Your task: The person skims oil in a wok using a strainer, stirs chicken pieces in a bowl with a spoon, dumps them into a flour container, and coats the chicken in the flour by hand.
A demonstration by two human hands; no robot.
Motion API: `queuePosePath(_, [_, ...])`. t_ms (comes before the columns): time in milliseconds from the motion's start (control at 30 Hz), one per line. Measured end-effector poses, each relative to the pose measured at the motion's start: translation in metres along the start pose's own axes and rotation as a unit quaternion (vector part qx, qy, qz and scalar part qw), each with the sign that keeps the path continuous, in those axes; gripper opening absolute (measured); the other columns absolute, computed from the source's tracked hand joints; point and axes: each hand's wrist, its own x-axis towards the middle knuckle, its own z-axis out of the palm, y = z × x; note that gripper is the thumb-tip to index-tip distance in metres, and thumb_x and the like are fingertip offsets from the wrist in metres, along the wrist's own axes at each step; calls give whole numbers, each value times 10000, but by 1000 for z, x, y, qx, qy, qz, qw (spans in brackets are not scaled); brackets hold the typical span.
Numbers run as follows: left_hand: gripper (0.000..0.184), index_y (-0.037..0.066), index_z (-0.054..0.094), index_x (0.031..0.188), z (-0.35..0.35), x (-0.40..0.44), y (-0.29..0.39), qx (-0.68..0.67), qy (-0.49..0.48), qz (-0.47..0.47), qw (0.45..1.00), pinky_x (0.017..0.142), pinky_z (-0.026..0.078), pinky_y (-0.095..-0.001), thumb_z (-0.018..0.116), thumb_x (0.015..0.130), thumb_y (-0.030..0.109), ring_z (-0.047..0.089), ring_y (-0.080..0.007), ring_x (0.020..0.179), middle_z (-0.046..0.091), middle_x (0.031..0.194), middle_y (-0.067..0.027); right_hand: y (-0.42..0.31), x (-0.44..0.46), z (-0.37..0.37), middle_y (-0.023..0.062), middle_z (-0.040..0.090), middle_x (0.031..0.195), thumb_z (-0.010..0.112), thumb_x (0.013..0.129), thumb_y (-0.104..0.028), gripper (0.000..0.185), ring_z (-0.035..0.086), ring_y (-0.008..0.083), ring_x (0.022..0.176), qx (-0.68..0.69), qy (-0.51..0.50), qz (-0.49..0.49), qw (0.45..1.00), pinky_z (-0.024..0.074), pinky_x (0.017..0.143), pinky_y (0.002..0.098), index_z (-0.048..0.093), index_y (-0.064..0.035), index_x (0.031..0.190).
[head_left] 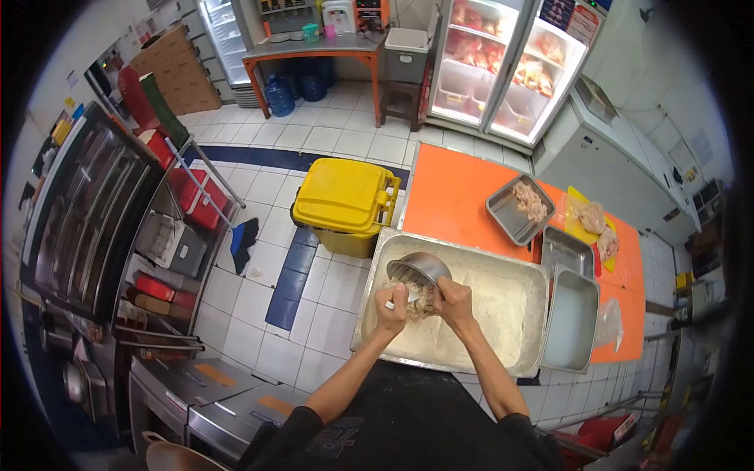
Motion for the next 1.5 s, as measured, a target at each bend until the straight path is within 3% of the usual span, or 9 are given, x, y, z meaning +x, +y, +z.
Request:
queuePosePath(200, [479,42,301,530,-12,-13,-21,21,29,20,999,430,231,-291,405,978,173,300,-92,439,327,471,2,12,-16,6,112,468,533,610,687,50,215,509,275,448,-29,4,-18,999,392,418,378,424,-53,658])
queuePosePath(267, [436,-8,369,530,-22,-14,-4,103,29,26,994,429,253,-360,436,930,153,337,-176,390,340,459,-84,9,-15,-1,110,467,533,616,685,53,220,507,273,447,-27,8,-9,1000,387,417,375,425,-53,658])
queuePosePath(500, [464,29,300,521,-21,-18,41,-16,44,22,999,407,228,-300,414,954,152,334,-112,394,338,451,-25,4,-15,-11,113,446,518,631,681,52,225,488,275,427,-18,32,-3,999,371,411,368,433,-48,643])
queuePosePath(633, [442,40,304,528,8,-2,63,-7,68,123,990,408,241,-307,401,942,159,336,-129,393,327,468,-30,-13,-3,-19,110,417,495,619,698,50,226,455,244,399,-6,63,5,998,347,405,349,426,-36,618])
queuePosePath(800, [461,71,262,547,36,4,23,-245,94,17,965,414,207,-287,393,976,179,275,-93,406,289,469,8,-23,8,-25,90,353,456,600,726,42,251,363,165,378,56,110,81,989,297,394,312,401,-20,585])
queuePosePath(1000, [484,72,260,531,1,-16,34,-196,49,3,979,414,198,-274,387,985,178,252,-81,421,277,471,10,-6,0,-24,100,393,477,598,702,28,215,422,197,380,35,106,103,988,333,404,322,412,-21,608])
queuePosePath(1233, [478,63,277,534,30,17,66,-188,67,84,976,399,209,-273,397,984,175,278,-75,411,303,462,12,-14,7,-33,44,267,504,577,749,2,259,291,72,475,128,92,224,962,249,428,283,365,-18,601])
queuePosePath(1367, [487,107,249,548,41,33,55,-166,65,26,984,408,166,-264,412,997,204,208,-62,418,252,472,35,-33,12,-42,84,330,477,607,721,11,256,354,145,395,91,74,133,984,288,411,305,392,-34,589])
queuePosePath(1500, [480,82,278,556,16,3,41,-178,17,-18,984,413,195,-262,398,1002,212,268,-55,441,295,490,34,-25,13,-46,95,453,535,640,672,29,223,515,253,457,-8,72,11,997,388,420,362,438,-55,629])
